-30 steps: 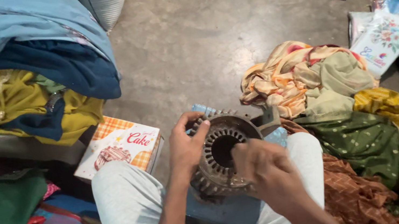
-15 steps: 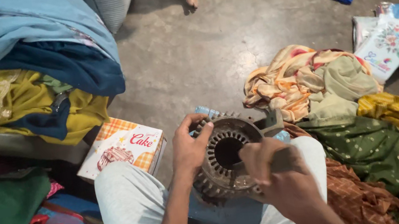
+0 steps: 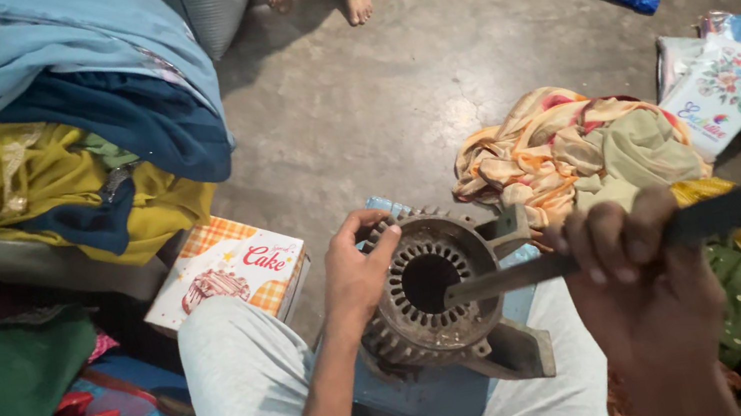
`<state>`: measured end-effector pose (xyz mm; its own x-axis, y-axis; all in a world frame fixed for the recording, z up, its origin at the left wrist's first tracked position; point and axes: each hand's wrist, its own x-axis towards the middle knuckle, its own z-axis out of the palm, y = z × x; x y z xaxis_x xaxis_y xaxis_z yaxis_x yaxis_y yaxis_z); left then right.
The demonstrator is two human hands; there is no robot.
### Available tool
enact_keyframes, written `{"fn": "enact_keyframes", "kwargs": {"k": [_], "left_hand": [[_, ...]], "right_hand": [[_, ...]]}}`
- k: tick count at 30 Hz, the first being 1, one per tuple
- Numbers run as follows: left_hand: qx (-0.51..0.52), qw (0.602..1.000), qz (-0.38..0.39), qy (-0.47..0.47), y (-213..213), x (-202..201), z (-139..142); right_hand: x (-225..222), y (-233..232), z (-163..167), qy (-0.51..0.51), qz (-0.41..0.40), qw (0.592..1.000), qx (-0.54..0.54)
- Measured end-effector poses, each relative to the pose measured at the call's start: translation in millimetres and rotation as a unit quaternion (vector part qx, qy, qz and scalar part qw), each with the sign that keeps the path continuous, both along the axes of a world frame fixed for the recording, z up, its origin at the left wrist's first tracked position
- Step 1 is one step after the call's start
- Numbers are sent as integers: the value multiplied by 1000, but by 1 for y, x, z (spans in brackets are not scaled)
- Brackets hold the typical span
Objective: The person sits on the floor and uses a flat metal tool to scrape the inside of a circular metal part with radial fins. The person holds the part steady with the left hand and repeatedly scrapes the inner surfaces with the right hand.
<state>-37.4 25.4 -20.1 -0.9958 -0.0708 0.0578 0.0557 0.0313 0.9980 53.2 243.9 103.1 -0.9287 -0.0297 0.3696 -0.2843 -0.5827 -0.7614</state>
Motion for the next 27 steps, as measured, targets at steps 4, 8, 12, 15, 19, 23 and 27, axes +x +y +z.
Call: {"fn": "enact_keyframes", "kwargs": {"k": [4, 8, 12, 15, 19, 23, 27], "left_hand": [[-8, 1000, 3, -16, 1, -1, -1], [-20, 1000, 6, -10, 0, -1, 0], [-16, 1000, 5, -13, -2, -4, 0], [-41, 999, 14, 26, -2, -6, -4], [-20, 1000, 0, 4, 0, -8, -11], [2, 1000, -6, 11, 0, -12, -13], [-6, 1000, 1, -5, -2, -12, -12]], "right_hand": [[-2, -5, -5, -13, -5, 1000, -2], [-8, -17, -8, 29, 60, 995, 75], [-14, -30, -13, 30, 87, 993, 79], [-17, -39, -17, 5, 113, 991, 72], [-17, -47, -21, -53, 68, 992, 88], [-17, -51, -25, 24, -4, 976, 218], [-16, -51, -29, 10, 7, 978, 208]]}}
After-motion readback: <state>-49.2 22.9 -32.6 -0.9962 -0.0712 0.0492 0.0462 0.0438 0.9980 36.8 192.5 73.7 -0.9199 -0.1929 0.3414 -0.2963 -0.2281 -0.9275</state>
